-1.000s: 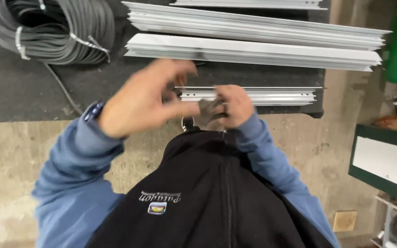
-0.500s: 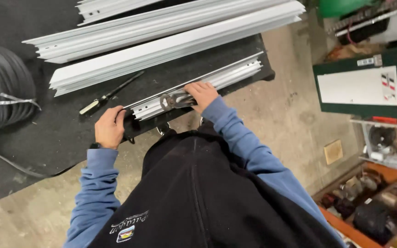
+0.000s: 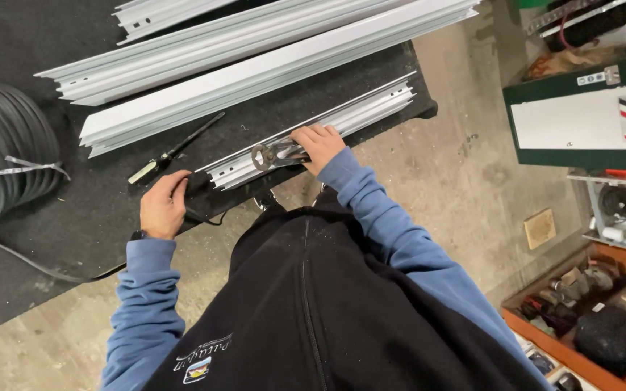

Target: The person assembles white metal frame components on a workbench. They use pliers to bend and secure parts, then insert small metal brackets into the frame slots. The person handles the frame pieces and tools repeatedly, aligning and fitting the components together.

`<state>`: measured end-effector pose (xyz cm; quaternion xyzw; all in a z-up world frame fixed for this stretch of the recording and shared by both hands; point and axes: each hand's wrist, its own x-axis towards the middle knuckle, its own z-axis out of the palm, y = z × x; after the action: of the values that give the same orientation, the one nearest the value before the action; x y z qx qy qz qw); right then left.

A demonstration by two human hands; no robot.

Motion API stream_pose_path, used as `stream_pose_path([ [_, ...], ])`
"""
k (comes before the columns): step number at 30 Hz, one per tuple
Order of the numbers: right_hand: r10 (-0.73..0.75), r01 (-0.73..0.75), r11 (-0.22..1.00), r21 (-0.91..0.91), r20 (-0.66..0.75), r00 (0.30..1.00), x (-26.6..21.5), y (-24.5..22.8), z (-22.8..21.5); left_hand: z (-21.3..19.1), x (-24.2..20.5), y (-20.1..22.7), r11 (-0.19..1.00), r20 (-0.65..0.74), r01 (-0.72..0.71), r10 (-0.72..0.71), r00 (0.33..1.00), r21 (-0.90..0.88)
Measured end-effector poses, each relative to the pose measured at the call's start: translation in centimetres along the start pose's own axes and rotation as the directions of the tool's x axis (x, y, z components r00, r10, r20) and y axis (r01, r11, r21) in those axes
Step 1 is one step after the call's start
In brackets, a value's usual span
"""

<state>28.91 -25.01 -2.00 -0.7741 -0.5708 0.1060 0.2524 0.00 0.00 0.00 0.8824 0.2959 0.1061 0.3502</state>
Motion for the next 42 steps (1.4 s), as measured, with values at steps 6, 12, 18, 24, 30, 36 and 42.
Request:
stream_pose_path([
  [6, 0.114, -0.101, 0.988, 0.116, -0.112, 0.987, -1.2, 0.8, -0.6, -1.2, 1.4, 4.0, 0.963, -0.007, -0.201, 0.206, 0.979, 0.179],
  [12, 0.5, -0.439, 0.865, 0.244, -0.332, 0.8, -2.7, 9.6, -0.5, 1.6, 3.0, 5.8, 0.823, 0.09, -0.46, 0.458, 0.884, 0.334],
  [18, 0.335, -0.315, 0.939, 0.136, -0.167, 0.927, -3.1, 11.0, -2.0, 3.1, 4.9, 5.7, 0.795, 0.226, -0.485, 0.43, 0.874, 0.364],
  [24, 0.205, -0.2, 0.978, 0.053, -0.133, 0.97, -3.9, 10.4, -1.0, 3.6, 5.3, 6.0, 0.814, 0.247, -0.455, 0.387, 0.888, 0.362],
  [30, 0.191, -0.186, 0.981, 0.057, -0.101, 0.976, -4.4, 9.7, -2.2, 3.8, 5.1, 6.8, 0.809, 0.249, -0.459, 0.389, 0.887, 0.368],
  [36, 0.121, -0.127, 0.991, -0.042, -0.114, 0.986, -2.3, 12.0, -5.9, 4.2, 5.7, 7.5, 0.785, 0.232, -0.457, 0.394, 0.89, 0.419],
  [42, -0.079, 0.05, 0.985, -0.164, -0.176, 0.981, -1.7, 12.7, -6.0, 5.6, 6.8, 8.4, 0.805, 0.237, -0.479, 0.419, 0.877, 0.35],
])
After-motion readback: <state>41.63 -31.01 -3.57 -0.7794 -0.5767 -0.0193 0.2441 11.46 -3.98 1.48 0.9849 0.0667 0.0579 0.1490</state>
